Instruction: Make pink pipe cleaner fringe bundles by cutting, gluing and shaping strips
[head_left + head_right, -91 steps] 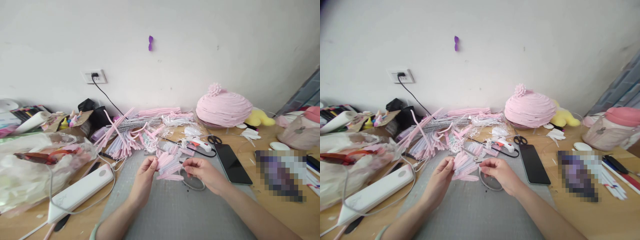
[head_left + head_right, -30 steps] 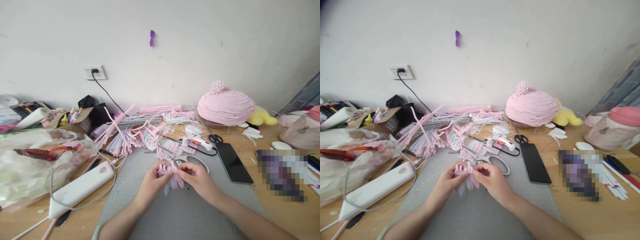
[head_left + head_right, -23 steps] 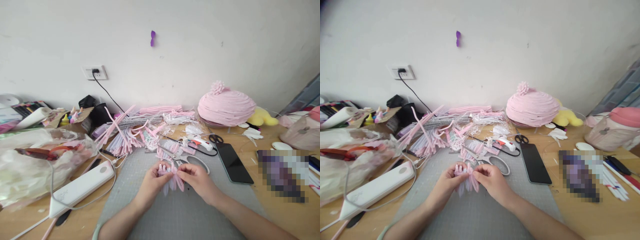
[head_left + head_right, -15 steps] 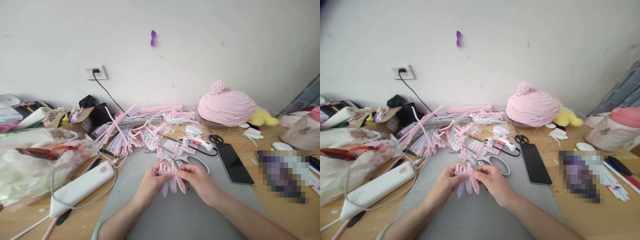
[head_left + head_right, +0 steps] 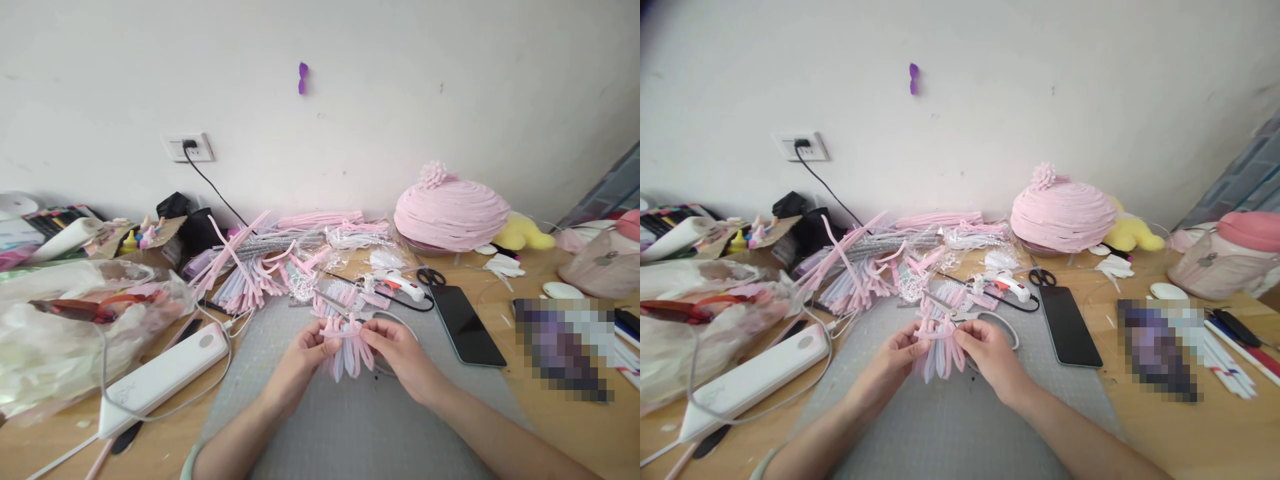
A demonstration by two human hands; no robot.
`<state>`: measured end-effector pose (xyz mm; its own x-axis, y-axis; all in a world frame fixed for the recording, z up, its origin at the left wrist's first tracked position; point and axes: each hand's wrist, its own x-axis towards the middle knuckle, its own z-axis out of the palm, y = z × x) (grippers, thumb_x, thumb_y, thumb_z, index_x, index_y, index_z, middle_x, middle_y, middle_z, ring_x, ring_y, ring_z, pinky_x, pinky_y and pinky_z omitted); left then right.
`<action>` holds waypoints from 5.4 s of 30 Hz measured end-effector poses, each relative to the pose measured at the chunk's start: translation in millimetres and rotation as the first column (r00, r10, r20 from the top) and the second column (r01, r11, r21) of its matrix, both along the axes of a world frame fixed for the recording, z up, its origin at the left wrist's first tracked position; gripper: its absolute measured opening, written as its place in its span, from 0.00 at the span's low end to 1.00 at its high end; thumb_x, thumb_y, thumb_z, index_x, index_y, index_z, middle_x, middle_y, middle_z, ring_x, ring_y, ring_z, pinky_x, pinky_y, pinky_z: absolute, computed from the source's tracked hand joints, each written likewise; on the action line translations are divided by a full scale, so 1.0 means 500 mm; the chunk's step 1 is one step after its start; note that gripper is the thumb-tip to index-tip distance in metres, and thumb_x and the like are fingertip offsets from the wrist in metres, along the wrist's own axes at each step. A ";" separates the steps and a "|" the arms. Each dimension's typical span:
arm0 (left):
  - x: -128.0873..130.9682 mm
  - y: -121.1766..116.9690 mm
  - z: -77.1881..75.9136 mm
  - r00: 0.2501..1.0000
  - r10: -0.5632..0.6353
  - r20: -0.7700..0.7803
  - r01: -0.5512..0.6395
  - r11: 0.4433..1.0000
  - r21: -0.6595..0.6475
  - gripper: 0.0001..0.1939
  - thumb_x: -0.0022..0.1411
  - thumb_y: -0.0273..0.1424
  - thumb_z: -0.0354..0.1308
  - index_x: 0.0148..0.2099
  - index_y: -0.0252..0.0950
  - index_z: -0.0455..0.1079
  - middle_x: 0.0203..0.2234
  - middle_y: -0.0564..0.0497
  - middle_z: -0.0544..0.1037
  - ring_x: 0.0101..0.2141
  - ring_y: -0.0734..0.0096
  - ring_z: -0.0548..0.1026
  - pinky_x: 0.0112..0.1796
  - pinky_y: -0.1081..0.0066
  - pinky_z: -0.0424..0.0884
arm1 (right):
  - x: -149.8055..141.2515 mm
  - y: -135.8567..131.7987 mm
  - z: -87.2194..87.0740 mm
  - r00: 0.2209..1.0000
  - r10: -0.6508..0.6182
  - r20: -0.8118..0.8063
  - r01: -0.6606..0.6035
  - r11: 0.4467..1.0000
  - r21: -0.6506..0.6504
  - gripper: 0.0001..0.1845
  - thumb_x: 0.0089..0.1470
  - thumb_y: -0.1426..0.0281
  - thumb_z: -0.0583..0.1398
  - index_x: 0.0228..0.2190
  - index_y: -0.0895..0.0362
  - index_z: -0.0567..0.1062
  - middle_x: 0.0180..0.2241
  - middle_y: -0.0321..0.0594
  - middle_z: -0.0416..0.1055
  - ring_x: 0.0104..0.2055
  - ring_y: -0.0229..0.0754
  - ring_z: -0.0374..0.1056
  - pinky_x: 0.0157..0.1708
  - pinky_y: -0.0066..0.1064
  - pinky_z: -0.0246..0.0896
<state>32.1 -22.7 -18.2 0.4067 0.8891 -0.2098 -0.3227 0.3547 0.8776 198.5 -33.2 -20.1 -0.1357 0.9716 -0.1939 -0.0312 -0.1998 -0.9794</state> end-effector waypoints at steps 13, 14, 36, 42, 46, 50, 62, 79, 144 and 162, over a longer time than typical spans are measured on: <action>0.005 -0.004 0.003 1.000 -0.007 -0.024 0.007 1.000 -0.010 0.17 0.47 0.36 0.64 0.40 0.33 0.73 0.31 0.47 0.78 0.30 0.68 0.74 0.35 0.72 0.65 | 0.000 -0.002 0.006 1.000 0.014 -0.002 -0.013 0.999 0.031 0.12 0.44 0.62 0.61 0.30 0.58 0.74 0.27 0.36 0.71 0.29 0.37 0.64 0.30 0.27 0.57; 0.005 -0.003 0.002 1.000 -0.011 -0.023 0.011 1.000 -0.016 0.17 0.47 0.36 0.64 0.39 0.33 0.73 0.31 0.47 0.78 0.30 0.68 0.74 0.35 0.72 0.65 | 0.000 -0.002 0.006 1.000 0.018 -0.002 -0.018 0.999 0.030 0.12 0.44 0.63 0.61 0.29 0.58 0.75 0.27 0.35 0.71 0.29 0.37 0.64 0.30 0.27 0.57; -0.001 -0.002 -0.010 0.996 0.008 -0.089 -0.004 0.999 0.035 0.15 0.48 0.36 0.63 0.38 0.33 0.71 0.27 0.50 0.77 0.27 0.72 0.71 0.30 0.75 0.64 | 0.002 -0.002 0.004 0.967 0.068 -0.246 -0.094 0.991 -0.093 0.16 0.43 0.58 0.63 0.27 0.59 0.73 0.23 0.35 0.68 0.24 0.33 0.61 0.26 0.25 0.54; 0.000 -0.003 -0.018 0.997 -0.026 -0.076 0.030 0.998 0.052 0.14 0.49 0.36 0.63 0.37 0.32 0.71 0.27 0.49 0.77 0.29 0.69 0.72 0.31 0.74 0.64 | 0.001 -0.006 0.004 0.996 0.087 -0.026 -0.088 0.996 -0.022 0.17 0.44 0.58 0.62 0.25 0.60 0.71 0.19 0.32 0.65 0.20 0.30 0.55 0.21 0.25 0.48; 0.001 -0.001 -0.011 0.998 -0.065 0.008 0.064 0.998 0.027 0.16 0.47 0.35 0.64 0.38 0.32 0.72 0.29 0.48 0.77 0.30 0.67 0.73 0.34 0.72 0.65 | 0.003 -0.001 0.004 0.998 0.060 0.015 -0.060 0.998 0.000 0.16 0.45 0.59 0.61 0.23 0.60 0.70 0.18 0.31 0.64 0.19 0.30 0.54 0.20 0.25 0.47; -0.001 0.001 -0.002 1.000 0.007 0.009 -0.007 1.000 -0.028 0.15 0.47 0.37 0.64 0.37 0.33 0.72 0.31 0.47 0.77 0.31 0.68 0.73 0.35 0.72 0.65 | 0.006 0.002 0.003 0.999 0.045 0.019 -0.045 0.999 0.012 0.14 0.46 0.60 0.60 0.22 0.59 0.69 0.17 0.30 0.63 0.19 0.31 0.53 0.20 0.25 0.46; -0.003 0.005 -0.009 0.997 0.027 -0.075 -0.029 0.999 -0.023 0.15 0.48 0.41 0.62 0.30 0.33 0.72 0.22 0.51 0.73 0.25 0.75 0.68 0.29 0.75 0.62 | 0.009 0.001 0.003 0.996 0.056 -0.069 -0.056 0.998 -0.001 0.17 0.45 0.56 0.61 0.22 0.58 0.72 0.19 0.31 0.62 0.22 0.31 0.53 0.23 0.26 0.45; -0.008 -0.001 -0.003 0.995 -0.074 -0.066 0.076 0.997 0.026 0.14 0.52 0.38 0.60 0.37 0.32 0.74 0.28 0.47 0.78 0.27 0.70 0.71 0.34 0.73 0.64 | 0.007 -0.003 0.016 0.994 0.104 0.036 -0.106 0.992 0.063 0.13 0.49 0.61 0.59 0.22 0.58 0.71 0.20 0.31 0.63 0.22 0.31 0.55 0.24 0.25 0.49; 0.005 -0.003 0.002 0.993 0.114 -0.015 -0.114 0.993 -0.016 0.16 0.49 0.34 0.63 0.41 0.34 0.69 0.32 0.48 0.79 0.30 0.68 0.75 0.32 0.74 0.65 | 0.029 0.009 0.016 0.992 -0.067 0.110 0.058 0.994 0.090 0.23 0.49 0.55 0.55 0.12 0.57 0.63 0.13 0.33 0.63 0.17 0.33 0.59 0.20 0.26 0.57; 0.006 -0.006 0.000 0.988 0.086 -0.130 -0.077 0.994 0.075 0.18 0.45 0.38 0.64 0.36 0.33 0.68 0.26 0.52 0.75 0.26 0.73 0.70 0.29 0.75 0.63 | 0.023 0.009 0.016 0.972 0.081 0.221 -0.107 0.988 0.110 0.11 0.46 0.63 0.59 0.29 0.57 0.74 0.31 0.38 0.74 0.35 0.42 0.69 0.36 0.31 0.62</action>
<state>35.3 -25.8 -18.4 0.3046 0.9325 -0.1941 -0.2268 0.2689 0.9361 210.2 -28.9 -12.2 -0.1953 0.9744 -0.1109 0.1961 -0.0720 -0.9779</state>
